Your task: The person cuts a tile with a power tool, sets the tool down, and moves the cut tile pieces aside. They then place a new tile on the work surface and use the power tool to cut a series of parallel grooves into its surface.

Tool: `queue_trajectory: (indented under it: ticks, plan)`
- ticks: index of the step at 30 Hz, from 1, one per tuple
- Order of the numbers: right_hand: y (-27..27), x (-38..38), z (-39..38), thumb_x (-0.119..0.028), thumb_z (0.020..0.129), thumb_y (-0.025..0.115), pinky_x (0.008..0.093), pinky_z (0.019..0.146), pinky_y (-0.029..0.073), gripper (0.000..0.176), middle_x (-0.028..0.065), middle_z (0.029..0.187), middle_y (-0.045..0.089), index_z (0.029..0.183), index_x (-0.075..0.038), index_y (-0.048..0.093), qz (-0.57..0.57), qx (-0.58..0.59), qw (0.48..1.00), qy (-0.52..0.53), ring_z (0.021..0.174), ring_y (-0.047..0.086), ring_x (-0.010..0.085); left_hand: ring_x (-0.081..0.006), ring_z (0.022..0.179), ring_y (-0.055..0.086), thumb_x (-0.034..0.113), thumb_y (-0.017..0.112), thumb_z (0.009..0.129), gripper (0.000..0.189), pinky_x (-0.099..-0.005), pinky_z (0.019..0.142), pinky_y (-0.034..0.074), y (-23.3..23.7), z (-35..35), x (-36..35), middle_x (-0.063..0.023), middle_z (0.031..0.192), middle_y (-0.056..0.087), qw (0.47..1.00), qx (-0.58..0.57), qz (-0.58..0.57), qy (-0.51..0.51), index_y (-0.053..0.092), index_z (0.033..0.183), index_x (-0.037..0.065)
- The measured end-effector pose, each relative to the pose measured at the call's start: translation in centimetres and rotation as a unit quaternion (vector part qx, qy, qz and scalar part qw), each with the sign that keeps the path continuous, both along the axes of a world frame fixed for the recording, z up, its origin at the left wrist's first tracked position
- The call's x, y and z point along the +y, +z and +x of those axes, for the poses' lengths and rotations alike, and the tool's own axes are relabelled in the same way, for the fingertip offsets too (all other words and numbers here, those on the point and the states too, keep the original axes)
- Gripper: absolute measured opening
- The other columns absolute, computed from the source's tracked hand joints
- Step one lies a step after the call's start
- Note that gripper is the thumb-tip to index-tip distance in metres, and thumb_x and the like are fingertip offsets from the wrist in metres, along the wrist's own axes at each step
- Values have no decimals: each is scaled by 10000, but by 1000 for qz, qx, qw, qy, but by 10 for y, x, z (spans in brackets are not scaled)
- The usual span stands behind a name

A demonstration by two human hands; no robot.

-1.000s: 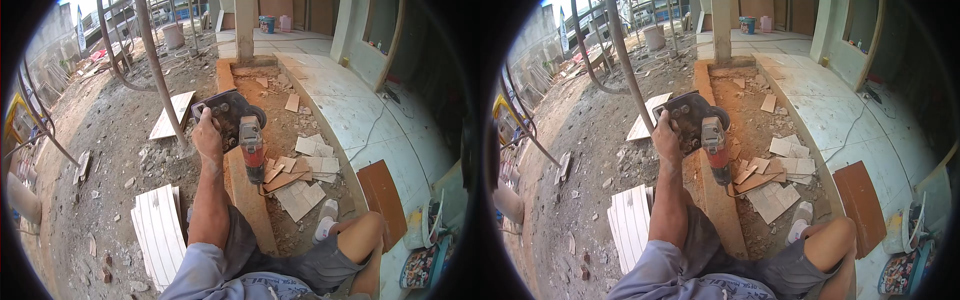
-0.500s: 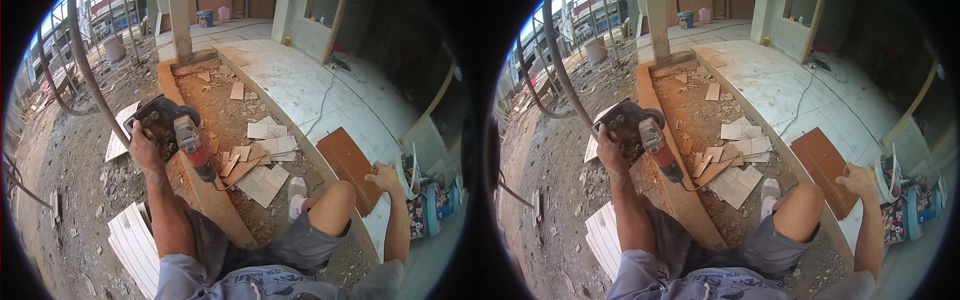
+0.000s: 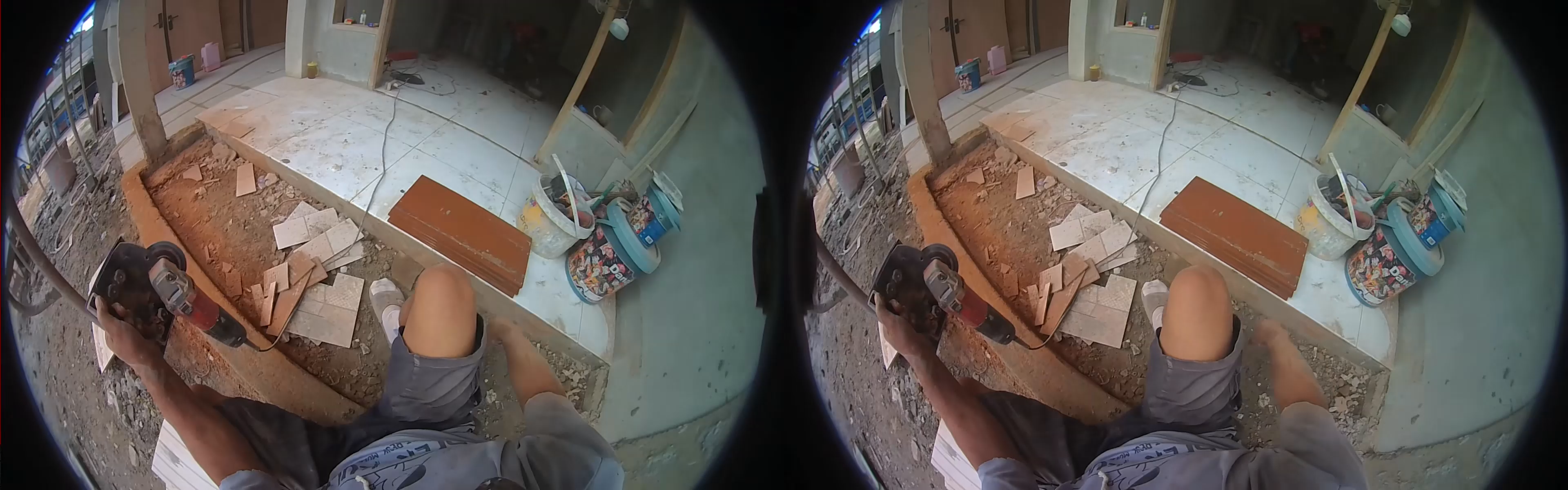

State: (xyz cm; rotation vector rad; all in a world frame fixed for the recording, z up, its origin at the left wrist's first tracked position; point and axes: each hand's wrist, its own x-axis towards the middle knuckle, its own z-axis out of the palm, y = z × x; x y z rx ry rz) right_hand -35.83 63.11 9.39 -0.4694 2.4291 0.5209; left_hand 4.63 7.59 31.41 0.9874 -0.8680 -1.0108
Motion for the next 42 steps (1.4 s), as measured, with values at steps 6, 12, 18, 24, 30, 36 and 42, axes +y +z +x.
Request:
queue_trajectory:
  ticks: [6,12,18,24,30,36,42]
  plan:
    - [-66,-5,52,-330,823,665,424,947,512,451,188,1242,650,1169,-41,690,-54,14,991,-121,1166,631,291,-142,701,579,137,516,1002,349,-286,619,469,-77,24,-79,-22,853,615,834,-364,-357,210,566,1343,81]
    - [-29,-35,5,-330,822,660,423,943,513,445,195,1220,657,1155,-37,694,-125,70,971,-193,1152,639,293,-307,906,665,70,484,994,442,-393,775,505,-98,20,-98,-199,1089,683,865,-435,-209,136,465,1433,120]
    - [-14,-28,-19,-329,820,656,421,940,514,439,202,1198,664,1141,-32,699,-188,125,951,-212,1137,647,294,-333,932,674,101,489,994,437,-407,773,507,-92,11,-91,-222,1106,677,861,-429,-222,162,472,1430,128]
    - [-61,-32,-7,-329,819,652,419,936,515,434,209,1175,672,1127,-28,703,-244,153,928,-237,1123,655,295,-259,800,634,79,497,982,457,-359,715,499,-90,8,-87,-118,924,646,860,-417,-242,168,474,1436,127]
    - [-95,34,34,-328,818,647,418,933,516,429,215,1153,679,1113,-23,708,-235,42,926,-293,1108,662,296,-140,672,550,282,558,983,337,-265,619,459,-30,14,-42,13,763,530,990,-133,-50,7,612,1224,52]
    - [-72,48,32,-275,801,579,457,995,484,412,276,1194,640,1064,13,710,-256,171,873,-379,1157,610,401,-102,675,508,465,587,941,378,-254,600,433,-5,4,-9,28,797,503,999,-7,35,-1,631,945,90]
    - [-41,58,-32,-256,794,590,457,1012,452,506,326,1188,623,1172,81,590,-327,276,756,-495,1160,587,456,-158,834,576,348,458,987,427,-312,719,522,3,-12,0,-2,938,572,997,-56,41,36,581,1326,118]
